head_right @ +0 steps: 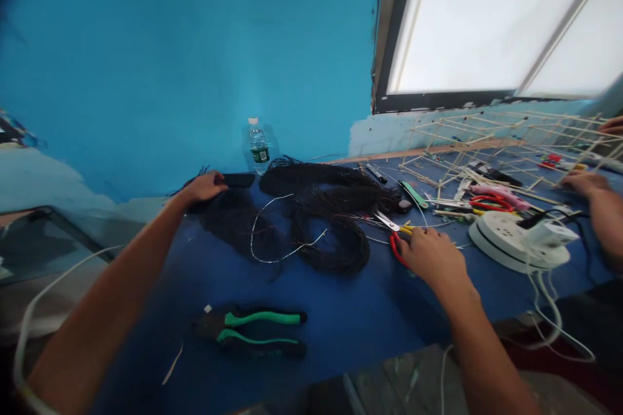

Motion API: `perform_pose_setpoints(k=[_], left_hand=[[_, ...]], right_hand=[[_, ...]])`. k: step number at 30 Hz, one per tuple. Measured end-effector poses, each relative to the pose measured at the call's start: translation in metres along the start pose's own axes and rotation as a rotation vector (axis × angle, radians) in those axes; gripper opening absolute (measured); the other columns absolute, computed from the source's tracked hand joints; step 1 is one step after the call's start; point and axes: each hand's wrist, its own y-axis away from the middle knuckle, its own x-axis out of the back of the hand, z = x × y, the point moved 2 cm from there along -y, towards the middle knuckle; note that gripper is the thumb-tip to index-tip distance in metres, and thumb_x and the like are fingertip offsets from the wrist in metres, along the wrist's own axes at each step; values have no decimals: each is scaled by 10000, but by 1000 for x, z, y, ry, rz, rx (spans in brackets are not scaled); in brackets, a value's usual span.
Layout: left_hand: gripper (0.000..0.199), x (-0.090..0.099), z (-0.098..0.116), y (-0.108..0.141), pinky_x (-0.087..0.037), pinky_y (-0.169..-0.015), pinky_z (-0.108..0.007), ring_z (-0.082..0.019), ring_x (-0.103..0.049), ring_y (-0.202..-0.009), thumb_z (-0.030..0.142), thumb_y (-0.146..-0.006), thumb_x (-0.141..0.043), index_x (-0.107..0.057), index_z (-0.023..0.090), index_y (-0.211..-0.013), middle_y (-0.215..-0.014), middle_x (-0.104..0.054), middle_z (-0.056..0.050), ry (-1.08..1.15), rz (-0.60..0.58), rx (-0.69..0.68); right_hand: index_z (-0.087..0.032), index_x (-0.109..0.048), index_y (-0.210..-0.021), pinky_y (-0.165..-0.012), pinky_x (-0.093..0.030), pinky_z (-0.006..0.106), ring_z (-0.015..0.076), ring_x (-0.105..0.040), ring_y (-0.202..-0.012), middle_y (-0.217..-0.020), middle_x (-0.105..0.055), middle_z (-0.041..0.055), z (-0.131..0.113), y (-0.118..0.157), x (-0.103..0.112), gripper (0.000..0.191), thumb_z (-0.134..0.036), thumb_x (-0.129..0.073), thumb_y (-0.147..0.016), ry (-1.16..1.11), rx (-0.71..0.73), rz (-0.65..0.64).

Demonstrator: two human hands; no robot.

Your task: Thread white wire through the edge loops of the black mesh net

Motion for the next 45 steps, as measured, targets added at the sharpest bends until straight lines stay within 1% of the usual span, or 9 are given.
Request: perform_pose_setpoints(k=[4,9,16,22,30,35,38,41,45], left_hand=[[354,-29,-9,-4,-579,-932,-450,-235,-664,-1091,366,-972,-653,-635,146,-1249,-1235,-661,-104,-244,-129,-43],[350,-25,-3,4,-565,-964,-469,-238,-658,-1121,373,-970,-657,-643,151,-1241,-1254,-660,-104,-386,-193,-113],[459,16,42,50,-406,-1124,-534,-393,-535,-1327,244,-915,-510,-630,69,-1321,-1417,-587,-227,-318,45,-236],[410,11,115,101,-534,-877,-245,-181,-704,-1035,378,-853,-634,-708,259,-1239,-1169,-760,-6,-124,-443,-523],[539,3,131,118,-469,-1032,-316,-217,-614,-1248,405,-989,-446,-467,176,-1477,-1390,-645,-110,158,-313,-480],[339,12,142,125,-491,-767,-288,-159,-630,-797,467,-967,-537,-678,163,-917,-862,-702,-57,451,-404,-542],[421,25,142,131,-341,-522,-255,-87,-352,-485,498,-965,-535,-487,192,-680,-540,-389,47,781,-387,-510],[406,43,138,135,-262,-466,-253,-76,-202,-453,440,-989,-487,-393,210,-669,-551,-208,75,968,-253,-452],[365,59,136,142,-334,-468,-264,-87,-247,-462,337,-999,-464,-440,207,-659,-569,-195,53,1011,-84,-376]], right_hand=[[-112,-678,-1157,-908,-494,472,351,-649,-1056,-1104,-691,200,-69,26,49,367,-319,-399,-1038,-191,305,276],[-197,-668,-1255,-989,-460,406,260,-619,-1139,-1220,-681,102,-163,48,69,308,-317,-531,-1007,-421,1057,91],[-129,-668,-1199,-939,-461,341,244,-650,-1085,-1187,-700,133,-206,6,64,312,-233,-453,-998,-397,981,7],[-148,-723,-1152,-809,-468,312,266,-703,-986,-1090,-763,136,-251,-35,61,302,-219,-601,-884,-380,990,-120],[-123,-789,-903,-716,-426,243,144,-663,-725,-770,-772,61,-231,-53,113,233,-180,-564,-886,-601,1092,-148],[-158,-749,-897,-694,-407,260,119,-561,-708,-800,-705,22,-215,-58,149,225,-291,-570,-922,-994,1092,-105],[-188,-611,-739,-766,-454,282,143,-591,-817,-839,-638,30,-205,-63,156,205,-318,-601,-898,-1515,1031,-197],[-224,-360,-635,-853,-515,329,204,-628,-1042,-952,-640,64,-192,-64,162,350,-361,-576,-874,-1953,958,-277],[-232,-211,-644,-696,-471,248,87,-589,-802,-783,-554,-28,-176,-59,174,367,-376,-362,-945,-2085,877,26]])
